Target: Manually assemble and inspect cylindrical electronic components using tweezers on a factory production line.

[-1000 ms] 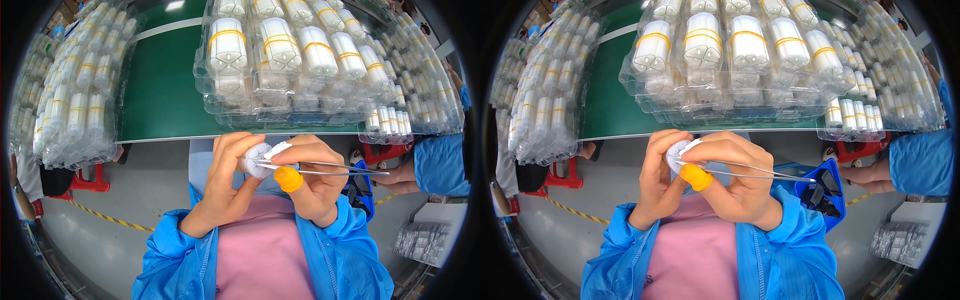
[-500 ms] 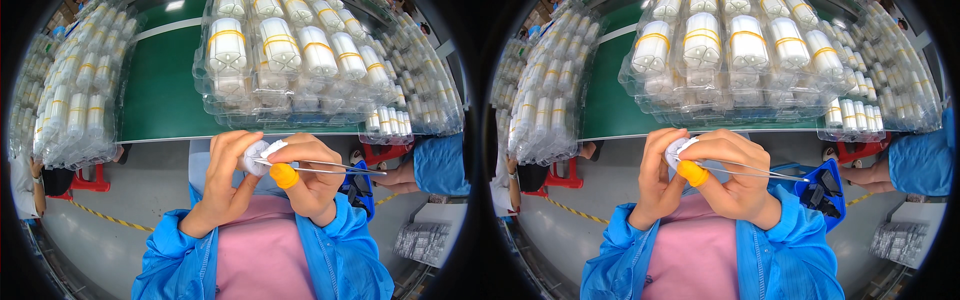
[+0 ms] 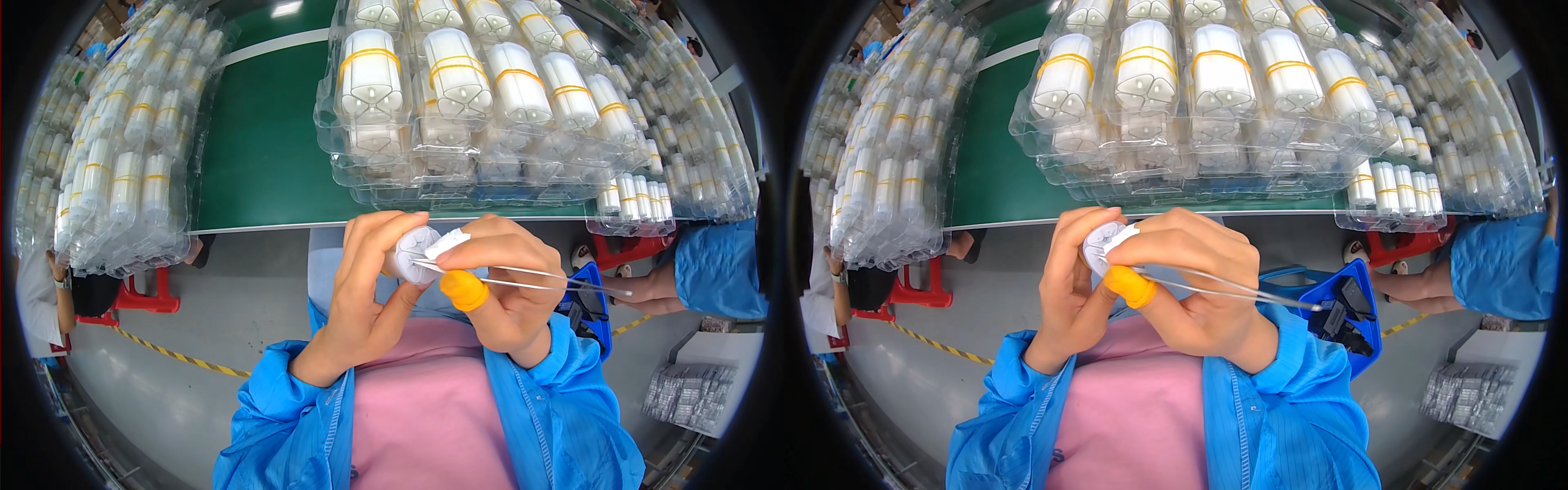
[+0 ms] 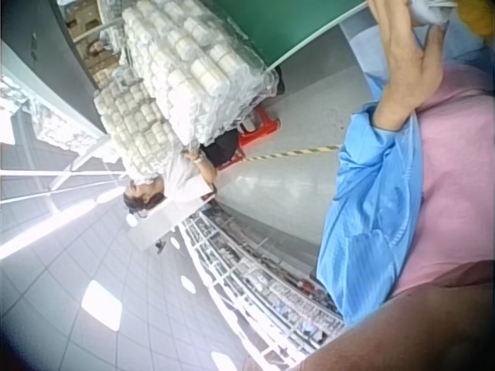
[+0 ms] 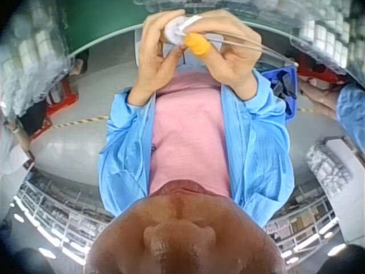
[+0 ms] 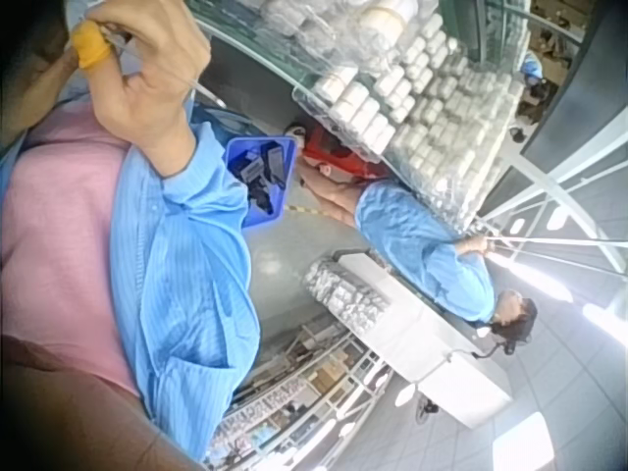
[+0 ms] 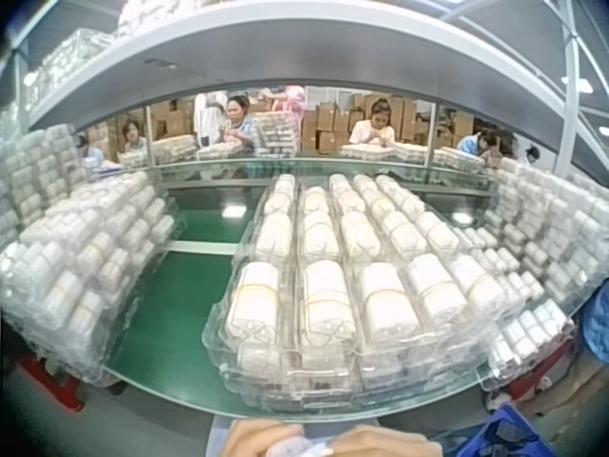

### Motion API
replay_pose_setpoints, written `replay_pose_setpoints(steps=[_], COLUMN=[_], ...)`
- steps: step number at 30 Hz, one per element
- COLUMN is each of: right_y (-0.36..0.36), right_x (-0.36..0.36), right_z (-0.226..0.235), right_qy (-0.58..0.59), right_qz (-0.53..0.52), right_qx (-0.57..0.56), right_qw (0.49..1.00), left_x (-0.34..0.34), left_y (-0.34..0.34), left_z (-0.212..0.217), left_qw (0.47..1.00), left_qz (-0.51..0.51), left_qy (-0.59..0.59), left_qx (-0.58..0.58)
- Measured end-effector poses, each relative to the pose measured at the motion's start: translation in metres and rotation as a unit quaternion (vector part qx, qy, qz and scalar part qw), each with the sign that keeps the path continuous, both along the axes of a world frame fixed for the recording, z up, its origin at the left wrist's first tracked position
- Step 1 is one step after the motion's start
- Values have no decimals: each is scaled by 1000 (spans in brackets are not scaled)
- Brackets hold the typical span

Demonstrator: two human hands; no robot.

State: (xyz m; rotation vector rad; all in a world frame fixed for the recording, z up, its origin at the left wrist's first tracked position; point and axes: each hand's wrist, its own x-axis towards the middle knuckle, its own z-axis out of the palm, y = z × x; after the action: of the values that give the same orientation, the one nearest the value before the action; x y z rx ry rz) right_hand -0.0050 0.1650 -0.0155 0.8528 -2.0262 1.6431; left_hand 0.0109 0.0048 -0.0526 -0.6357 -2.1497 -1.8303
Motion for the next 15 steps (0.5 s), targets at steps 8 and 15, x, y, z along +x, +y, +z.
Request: replay_pose_setpoints(steps=[8,15], right_y=[1,-1], right_x=[-1,-2], right_z=[-3,0], right_qy=[-2,8], right_qz=[4,5], right_qx=[-19,12], right_qw=[1000,1000], left_x=[1,1], left_y=[1,1], left_z=[2,1], left_qw=[1000,1000], left_qz=[-7,-7], left_qy=[-7,-19], left_qx=[10,12])
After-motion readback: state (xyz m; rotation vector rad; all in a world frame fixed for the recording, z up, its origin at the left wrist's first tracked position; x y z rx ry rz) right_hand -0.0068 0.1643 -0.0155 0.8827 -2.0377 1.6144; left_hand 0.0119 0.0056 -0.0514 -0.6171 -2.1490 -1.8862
